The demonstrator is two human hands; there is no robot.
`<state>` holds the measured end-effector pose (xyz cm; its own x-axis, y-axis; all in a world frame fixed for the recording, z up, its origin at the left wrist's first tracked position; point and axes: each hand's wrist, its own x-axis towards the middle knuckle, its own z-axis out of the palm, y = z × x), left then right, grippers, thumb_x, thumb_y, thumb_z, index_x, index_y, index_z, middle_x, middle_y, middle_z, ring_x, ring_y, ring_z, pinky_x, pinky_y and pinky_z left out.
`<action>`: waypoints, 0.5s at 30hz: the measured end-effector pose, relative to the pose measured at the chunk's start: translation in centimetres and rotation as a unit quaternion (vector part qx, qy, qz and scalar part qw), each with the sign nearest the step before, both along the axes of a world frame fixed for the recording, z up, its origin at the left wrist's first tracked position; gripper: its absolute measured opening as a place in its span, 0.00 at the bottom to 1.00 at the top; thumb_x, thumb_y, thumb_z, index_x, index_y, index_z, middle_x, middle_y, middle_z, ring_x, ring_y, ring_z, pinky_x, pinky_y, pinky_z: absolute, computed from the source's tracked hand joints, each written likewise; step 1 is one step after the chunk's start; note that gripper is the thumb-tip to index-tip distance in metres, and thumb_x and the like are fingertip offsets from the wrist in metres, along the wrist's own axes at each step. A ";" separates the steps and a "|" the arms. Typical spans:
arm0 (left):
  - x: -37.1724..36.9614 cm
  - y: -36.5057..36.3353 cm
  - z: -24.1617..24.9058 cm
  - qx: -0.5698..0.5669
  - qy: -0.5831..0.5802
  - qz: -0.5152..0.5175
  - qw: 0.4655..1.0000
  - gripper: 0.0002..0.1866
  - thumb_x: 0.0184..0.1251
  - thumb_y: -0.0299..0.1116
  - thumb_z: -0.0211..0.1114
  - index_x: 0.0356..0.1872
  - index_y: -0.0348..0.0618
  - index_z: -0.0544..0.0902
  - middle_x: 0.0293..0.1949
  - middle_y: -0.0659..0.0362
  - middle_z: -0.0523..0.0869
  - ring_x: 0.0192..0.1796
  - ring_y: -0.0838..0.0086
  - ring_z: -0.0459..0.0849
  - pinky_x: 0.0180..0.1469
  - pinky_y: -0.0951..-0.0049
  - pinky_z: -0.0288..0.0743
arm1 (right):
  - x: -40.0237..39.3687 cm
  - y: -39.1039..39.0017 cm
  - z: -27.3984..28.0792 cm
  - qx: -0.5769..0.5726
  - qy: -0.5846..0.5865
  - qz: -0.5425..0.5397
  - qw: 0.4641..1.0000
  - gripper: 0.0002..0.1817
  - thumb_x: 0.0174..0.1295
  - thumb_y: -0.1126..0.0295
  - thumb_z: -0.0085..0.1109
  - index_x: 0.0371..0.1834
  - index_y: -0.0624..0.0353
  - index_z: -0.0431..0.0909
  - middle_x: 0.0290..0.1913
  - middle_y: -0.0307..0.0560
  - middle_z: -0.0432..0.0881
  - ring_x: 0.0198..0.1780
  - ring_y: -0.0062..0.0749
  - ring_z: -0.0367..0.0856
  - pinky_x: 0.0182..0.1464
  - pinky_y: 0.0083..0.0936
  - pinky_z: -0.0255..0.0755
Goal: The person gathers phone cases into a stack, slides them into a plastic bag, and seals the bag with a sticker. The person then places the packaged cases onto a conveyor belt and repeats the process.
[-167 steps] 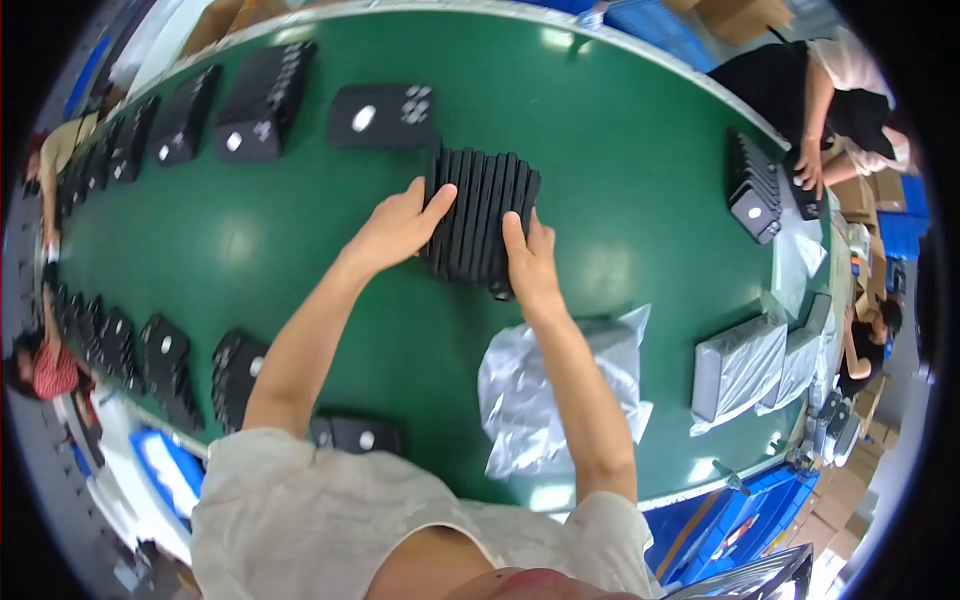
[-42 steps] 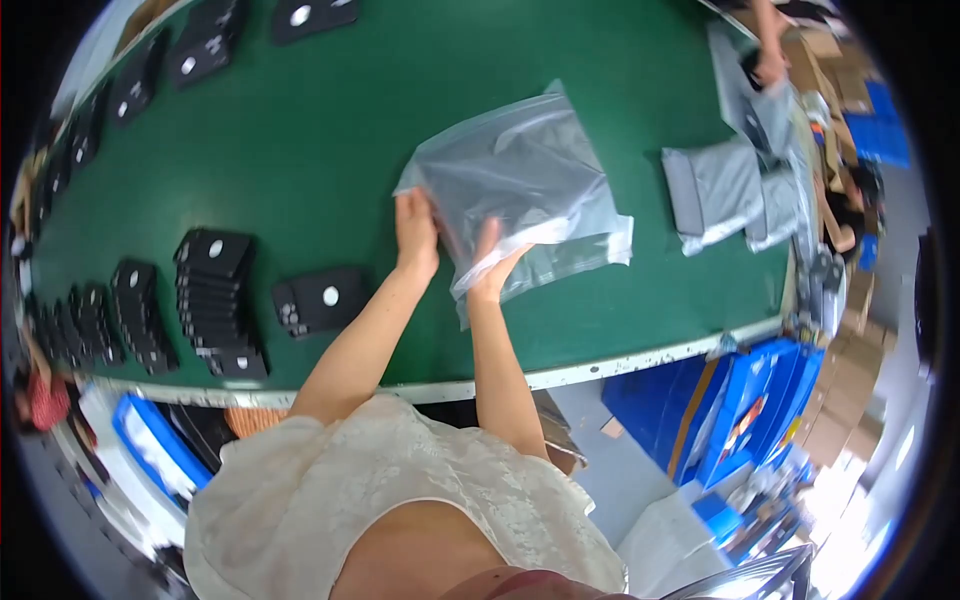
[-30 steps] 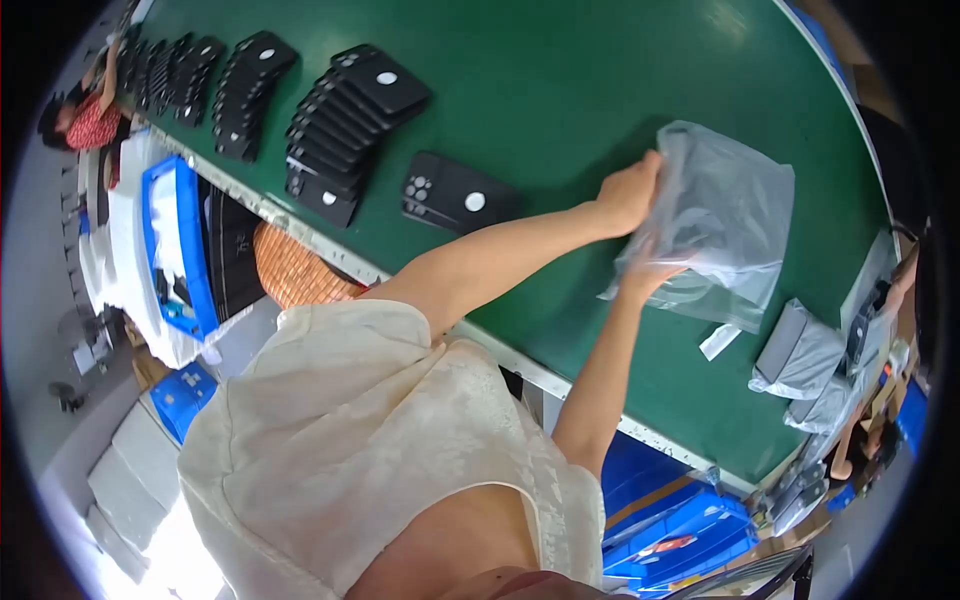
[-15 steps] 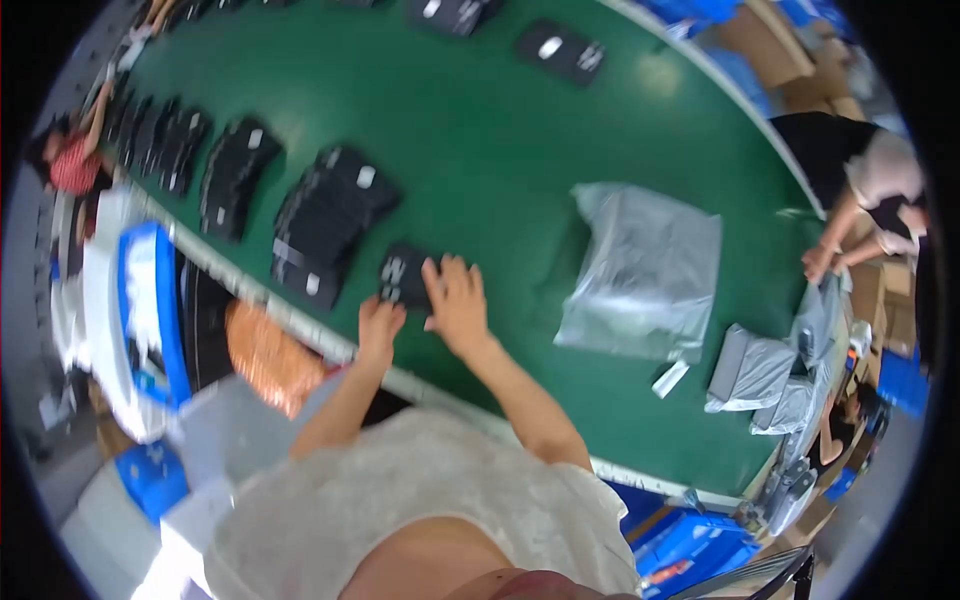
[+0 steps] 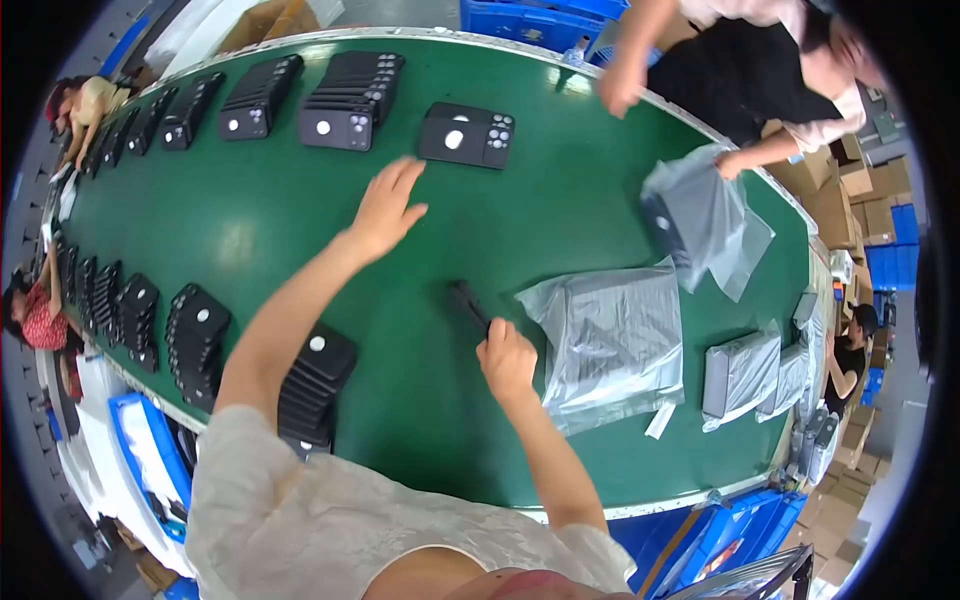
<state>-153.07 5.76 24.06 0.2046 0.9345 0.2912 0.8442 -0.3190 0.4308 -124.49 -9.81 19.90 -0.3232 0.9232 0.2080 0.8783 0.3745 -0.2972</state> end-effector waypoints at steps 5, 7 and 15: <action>0.7 18.6 -3.2 -0.010 0.185 -0.057 0.981 0.50 0.53 0.44 0.78 0.75 0.39 0.59 0.74 0.47 0.62 0.76 0.54 0.62 0.74 0.57 0.61 | -1.2 -0.7 1.2 -0.027 -0.014 -0.040 0.999 0.19 0.48 0.71 0.67 0.41 0.59 0.70 0.30 0.47 0.75 0.28 0.43 0.80 0.29 0.38 0.76; 1.1 22.6 -4.0 -0.178 0.238 -0.067 0.953 0.51 0.51 0.49 0.79 0.72 0.38 0.62 0.74 0.45 0.64 0.75 0.53 0.65 0.72 0.57 0.64 | -0.7 0.4 1.4 -0.040 -0.018 -0.054 0.998 0.19 0.47 0.71 0.68 0.42 0.59 0.71 0.31 0.47 0.76 0.29 0.42 0.81 0.30 0.37 0.76; 0.9 18.5 -3.2 -0.266 0.050 -0.128 0.954 0.36 0.59 0.54 0.72 0.55 0.35 0.70 0.46 0.39 0.85 0.48 0.42 0.84 0.51 0.51 0.77 | -1.0 -0.4 1.3 -0.057 0.018 -0.054 0.997 0.19 0.52 0.71 0.66 0.46 0.61 0.73 0.36 0.50 0.80 0.31 0.46 0.83 0.31 0.37 0.76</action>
<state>-152.15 24.28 20.86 0.4485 0.8602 -0.2426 0.8129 -0.2799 0.5107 -125.50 -10.22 21.16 -0.2154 0.9705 0.1086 0.8998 0.2404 -0.3641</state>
